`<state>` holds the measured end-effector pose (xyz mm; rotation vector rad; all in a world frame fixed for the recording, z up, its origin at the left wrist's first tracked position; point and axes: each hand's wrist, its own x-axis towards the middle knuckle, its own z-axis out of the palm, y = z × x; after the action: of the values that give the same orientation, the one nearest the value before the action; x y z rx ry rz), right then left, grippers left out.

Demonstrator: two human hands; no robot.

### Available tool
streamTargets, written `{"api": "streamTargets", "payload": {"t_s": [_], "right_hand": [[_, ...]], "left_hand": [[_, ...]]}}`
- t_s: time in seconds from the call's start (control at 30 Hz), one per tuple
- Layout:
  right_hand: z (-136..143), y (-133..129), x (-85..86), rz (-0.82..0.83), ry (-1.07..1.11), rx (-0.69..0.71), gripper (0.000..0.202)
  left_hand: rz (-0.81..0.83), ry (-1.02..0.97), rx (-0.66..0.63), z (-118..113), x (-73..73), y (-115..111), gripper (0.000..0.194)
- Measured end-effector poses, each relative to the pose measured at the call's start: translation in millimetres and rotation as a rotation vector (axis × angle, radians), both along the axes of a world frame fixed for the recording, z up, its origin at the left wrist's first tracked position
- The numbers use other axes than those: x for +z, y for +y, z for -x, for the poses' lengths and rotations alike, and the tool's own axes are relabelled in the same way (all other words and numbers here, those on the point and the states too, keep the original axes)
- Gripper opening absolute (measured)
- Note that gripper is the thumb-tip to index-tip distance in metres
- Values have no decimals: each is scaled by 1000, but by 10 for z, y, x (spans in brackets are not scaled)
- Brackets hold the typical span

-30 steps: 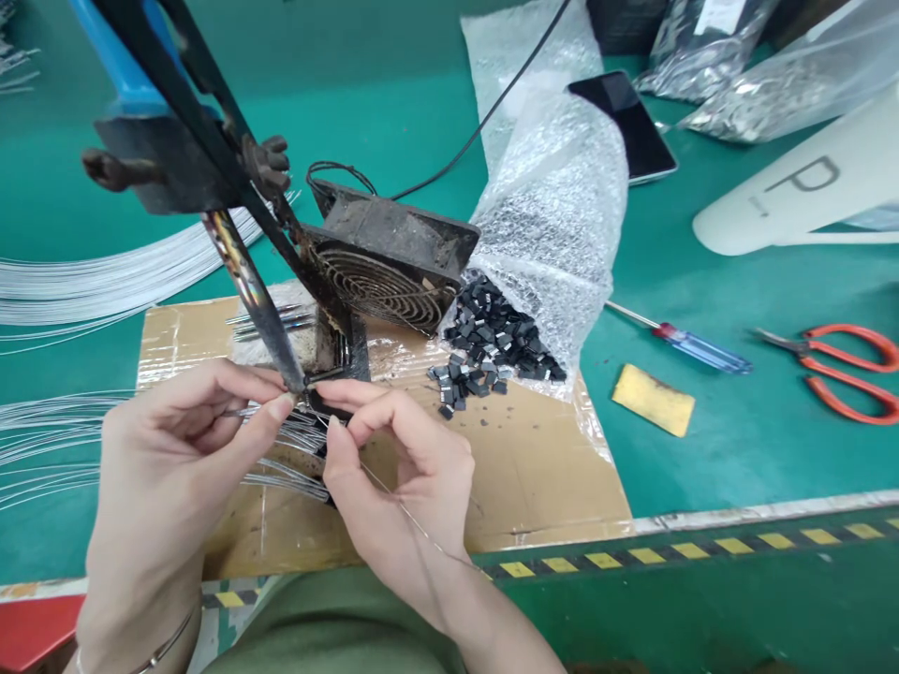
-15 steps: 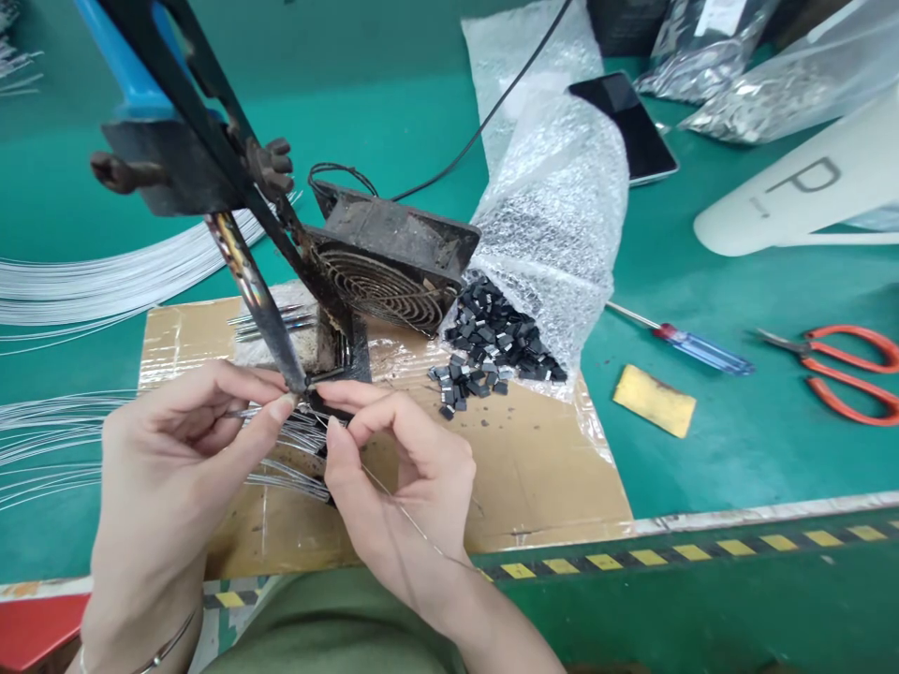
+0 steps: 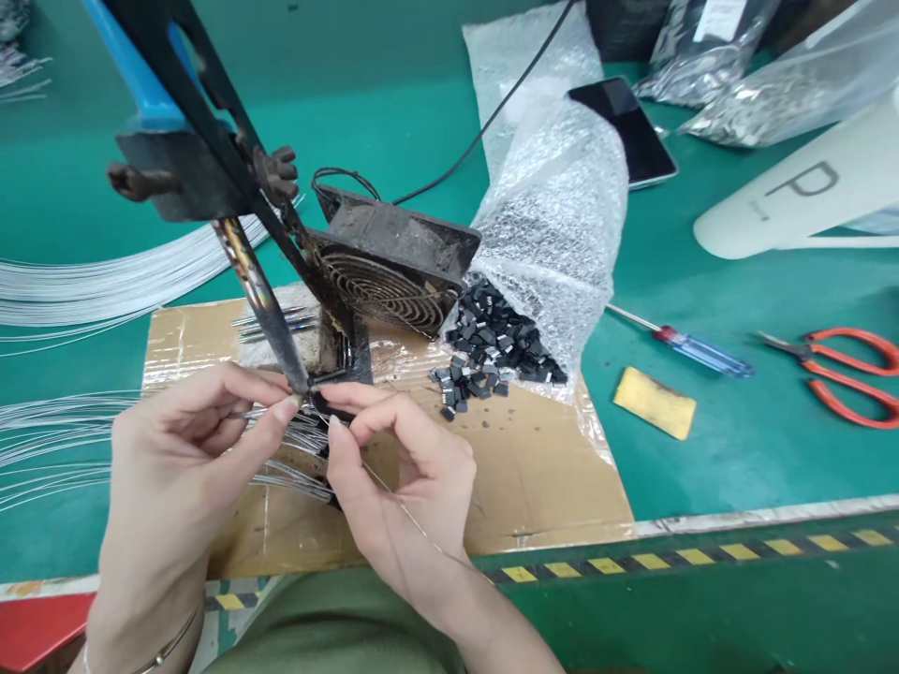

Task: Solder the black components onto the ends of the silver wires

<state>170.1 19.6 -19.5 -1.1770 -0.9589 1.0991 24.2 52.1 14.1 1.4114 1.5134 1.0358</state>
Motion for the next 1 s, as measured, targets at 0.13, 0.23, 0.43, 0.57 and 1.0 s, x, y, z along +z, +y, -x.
{"api": "streamTargets", "payload": {"t_s": [0.13,0.23,0.43,0.57,1.0], "right_hand": [[7,-2,-2,-3,12,4,22],[17,3,0,-8,3,-9,22],[21,1,5,-19,-13,-14,22],[22,-10,-2,-27,-23,-16,22],[29,-35,-31,-63,-116,-12,19]], "left_hand": [[-6,5,5,11,4,-11,20],[-14,20,4,16,12,-20,21],[7,-18,-3,11,12,-18,20],[-3,9,5,5,3,-16,20],[16,-1,0,8,14,-23,19]]}}
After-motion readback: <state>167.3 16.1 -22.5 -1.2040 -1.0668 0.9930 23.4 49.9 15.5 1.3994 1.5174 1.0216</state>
